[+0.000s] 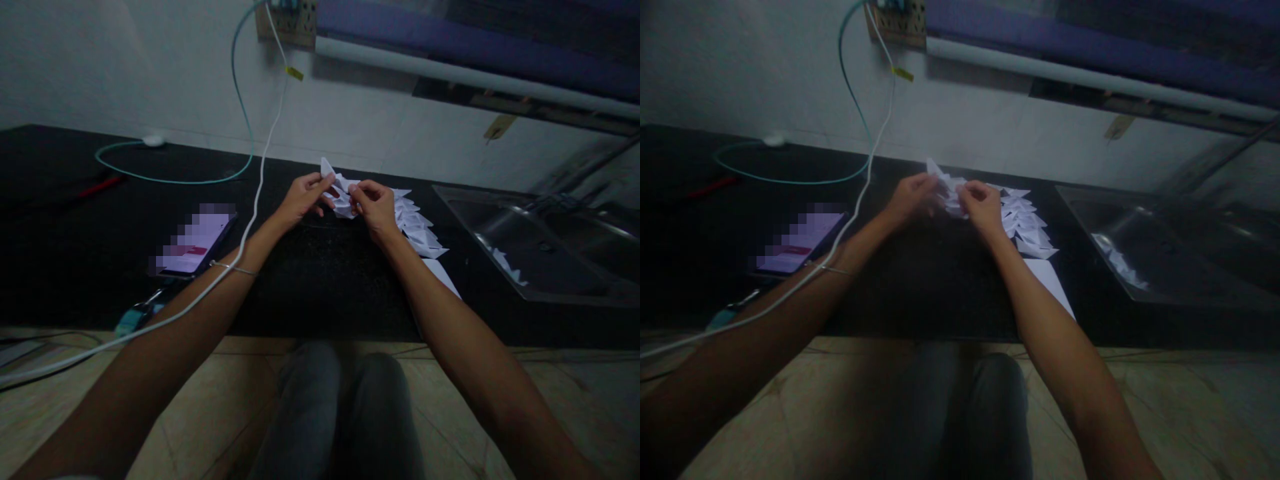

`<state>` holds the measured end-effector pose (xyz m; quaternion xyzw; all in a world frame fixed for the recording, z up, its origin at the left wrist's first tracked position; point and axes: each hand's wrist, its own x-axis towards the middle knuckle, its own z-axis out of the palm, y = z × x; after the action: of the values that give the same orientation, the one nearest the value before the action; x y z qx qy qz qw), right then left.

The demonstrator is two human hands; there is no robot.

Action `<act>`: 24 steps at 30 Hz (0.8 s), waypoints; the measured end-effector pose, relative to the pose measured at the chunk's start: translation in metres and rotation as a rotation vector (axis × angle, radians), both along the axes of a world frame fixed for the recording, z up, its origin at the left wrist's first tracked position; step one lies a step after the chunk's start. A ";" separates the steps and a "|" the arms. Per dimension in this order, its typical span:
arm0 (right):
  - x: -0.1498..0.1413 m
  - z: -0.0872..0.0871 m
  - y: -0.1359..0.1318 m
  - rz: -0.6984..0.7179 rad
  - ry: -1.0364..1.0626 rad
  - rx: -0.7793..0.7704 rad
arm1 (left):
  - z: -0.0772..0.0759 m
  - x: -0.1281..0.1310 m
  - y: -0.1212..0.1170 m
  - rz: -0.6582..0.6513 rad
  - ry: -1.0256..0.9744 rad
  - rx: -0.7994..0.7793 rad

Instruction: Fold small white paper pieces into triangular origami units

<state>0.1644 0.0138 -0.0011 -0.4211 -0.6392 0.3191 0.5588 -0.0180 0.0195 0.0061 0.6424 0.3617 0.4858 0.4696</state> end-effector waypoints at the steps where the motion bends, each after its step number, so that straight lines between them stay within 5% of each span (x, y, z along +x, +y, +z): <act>1: 0.000 0.000 0.000 0.007 -0.013 0.004 | 0.000 0.001 -0.002 -0.025 0.018 -0.013; 24: -0.002 0.003 -0.006 0.119 -0.073 0.019 | 0.000 0.001 0.000 0.038 0.106 0.150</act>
<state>0.1627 0.0077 0.0019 -0.3886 -0.6860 0.3301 0.5190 -0.0169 0.0198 0.0058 0.6935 0.3610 0.4855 0.3911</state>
